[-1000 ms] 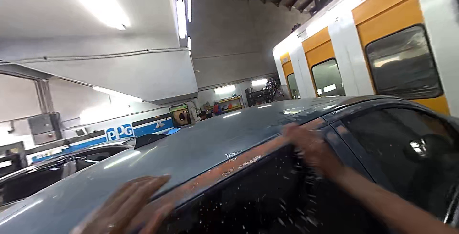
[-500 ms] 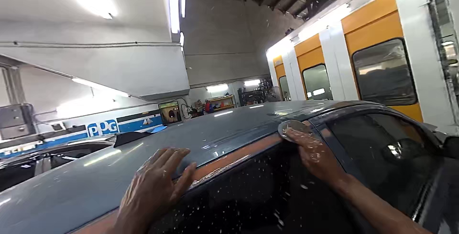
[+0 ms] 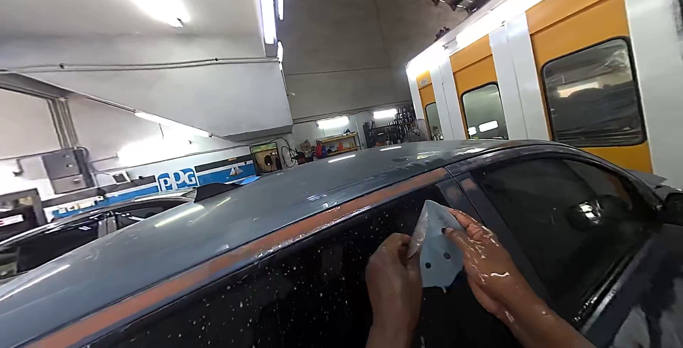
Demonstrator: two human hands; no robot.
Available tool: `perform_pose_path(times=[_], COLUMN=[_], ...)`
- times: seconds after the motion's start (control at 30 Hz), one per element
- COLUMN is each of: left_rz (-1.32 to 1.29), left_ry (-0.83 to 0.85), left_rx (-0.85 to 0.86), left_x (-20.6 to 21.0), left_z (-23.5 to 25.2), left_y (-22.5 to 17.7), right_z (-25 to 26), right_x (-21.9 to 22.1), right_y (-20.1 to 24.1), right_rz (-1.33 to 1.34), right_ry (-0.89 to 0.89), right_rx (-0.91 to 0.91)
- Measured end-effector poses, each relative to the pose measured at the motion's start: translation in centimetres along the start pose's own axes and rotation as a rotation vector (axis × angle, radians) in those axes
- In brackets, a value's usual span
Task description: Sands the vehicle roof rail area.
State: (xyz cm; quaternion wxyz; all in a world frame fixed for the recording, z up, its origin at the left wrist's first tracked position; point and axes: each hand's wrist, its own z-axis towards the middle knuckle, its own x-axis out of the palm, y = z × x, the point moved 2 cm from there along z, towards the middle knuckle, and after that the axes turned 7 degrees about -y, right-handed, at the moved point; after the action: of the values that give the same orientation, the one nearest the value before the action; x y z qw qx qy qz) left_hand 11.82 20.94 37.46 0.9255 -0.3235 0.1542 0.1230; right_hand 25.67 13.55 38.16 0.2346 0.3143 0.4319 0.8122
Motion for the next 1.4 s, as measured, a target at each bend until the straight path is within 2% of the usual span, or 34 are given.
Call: perform_pose_path(times=[0.07, 0.1, 0.2, 0.27, 0.3, 0.33, 0.37, 0.47, 0.53, 0.6, 0.67, 0.73, 0.77, 0.8, 0.87, 0.93, 0.97, 1.0, 1.07, 1.13, 1.17, 1.2, 1.23, 1.3, 1.37, 1.4], left_rz=[0.169, 0.213, 0.170, 0.095, 0.115, 0.189, 0.273, 0.503, 0.608, 0.630, 0.573, 0.458, 0.421, 0.393, 0.357, 0.403, 0.436, 0.467, 0.481, 0.479, 0.483, 0.497, 0.512, 0.542, 0.569, 0.584], left_ry=[-0.093, -0.071, 0.150, 0.411, 0.477, 0.456, 0.361, -0.030, -0.234, -0.346, -0.373, -0.360, -0.353, -0.368, -0.429, -0.446, -0.441, -0.436, -0.421, -0.409, -0.395, -0.379, -0.374, -0.380, -0.377, -0.373], left_rx=[0.181, 0.225, 0.289, 0.236, 0.255, 0.306, 0.367, 0.499, 0.516, 0.458, 0.315, 0.153, 0.119, 0.104, 0.078, 0.076, 0.099, 0.133, 0.157, 0.154, 0.144, 0.132, 0.121, 0.109, 0.108, 0.117], left_x=[1.3, 1.7, 1.6, -0.2, -1.4, -2.9, -4.8, -12.2, -16.7, -19.2, -19.9, -19.9, -20.0, -20.3, -20.8, -20.0, -19.5, -19.2, -19.3, -19.7, -19.9, -20.1, -20.3, -20.5, -19.8, -19.5], left_z=[-2.8, -4.0, -5.2, -3.8, -2.8, -1.6, -0.3, 5.0, 8.4, 10.8, 12.5, 13.6, 13.7, 13.7, 14.0, 13.6, 13.4, 13.4, 13.6, 13.9, 13.8, 13.5, 13.3, 13.2, 13.3, 13.4], left_y=[-1.4, -1.9, -1.8, -1.7, -1.4, -0.8, -0.1, 4.4, 7.5, 10.0, 11.4, 11.3, 11.3, 11.4, 11.6, 11.7, 11.7, 11.6, 11.8, 12.2, 12.4, 12.5, 12.4, 12.2, 12.2, 12.3], right_z=[-1.6, -2.6, -3.3, -1.6, -0.1, 1.8, 4.0, 10.8, 12.7, 10.4, 4.7, 0.0, -1.0, -0.3, 5.9, 13.5, 15.9, 16.2, 10.5, 1.9, -0.9, -1.6, 0.1, 7.6, 14.7, 15.5], right_x=[0.8, 1.2, 1.3, 1.0, 1.0, 0.9, 0.6, 0.1, 1.8, 7.0, 14.0, 19.4, 20.1, 19.3, 13.3, 4.9, 2.3, 1.9, 7.1, 15.5, 18.1, 18.6, 17.0, 9.1, 1.2, 0.2], right_y=[-1.1, -1.2, -2.0, -2.4, -1.9, -1.0, 0.0, 0.6, -2.3, -6.5, -7.9, -7.2, -7.1, -7.0, -7.7, -8.9, -9.1, -8.9, -7.9, -7.5, -7.6, -7.5, -7.3, -7.7, -8.5, -8.3], right_rz=[0.083, 0.104, -0.029, -0.179, -0.258, -0.343, -0.440, -0.682, -0.750, -0.760, -0.708, -0.633, -0.634, -0.654, -0.685, -0.722, -0.751, -0.777, -0.772, -0.650, -0.613, -0.620, -0.650, -0.764, -0.850, -0.874], right_ry=[0.017, 0.059, 0.159, 0.190, 0.167, 0.131, 0.072, -0.153, -0.221, -0.260, -0.265, -0.119, -0.010, 0.079, 0.094, -0.019, -0.113, -0.211, -0.241, -0.101, 0.001, 0.067, 0.071, -0.046, -0.171, -0.220], right_rx=[0.011, -0.020, -0.220, -0.387, -0.451, -0.517, -0.623, -1.126, -1.205, -1.089, -1.047, -1.156, -1.209, -1.268, -1.352, -1.309, -1.247, -1.169, -1.037, -1.128, -1.178, -1.227, -1.271, -1.286, -1.179, -1.114])
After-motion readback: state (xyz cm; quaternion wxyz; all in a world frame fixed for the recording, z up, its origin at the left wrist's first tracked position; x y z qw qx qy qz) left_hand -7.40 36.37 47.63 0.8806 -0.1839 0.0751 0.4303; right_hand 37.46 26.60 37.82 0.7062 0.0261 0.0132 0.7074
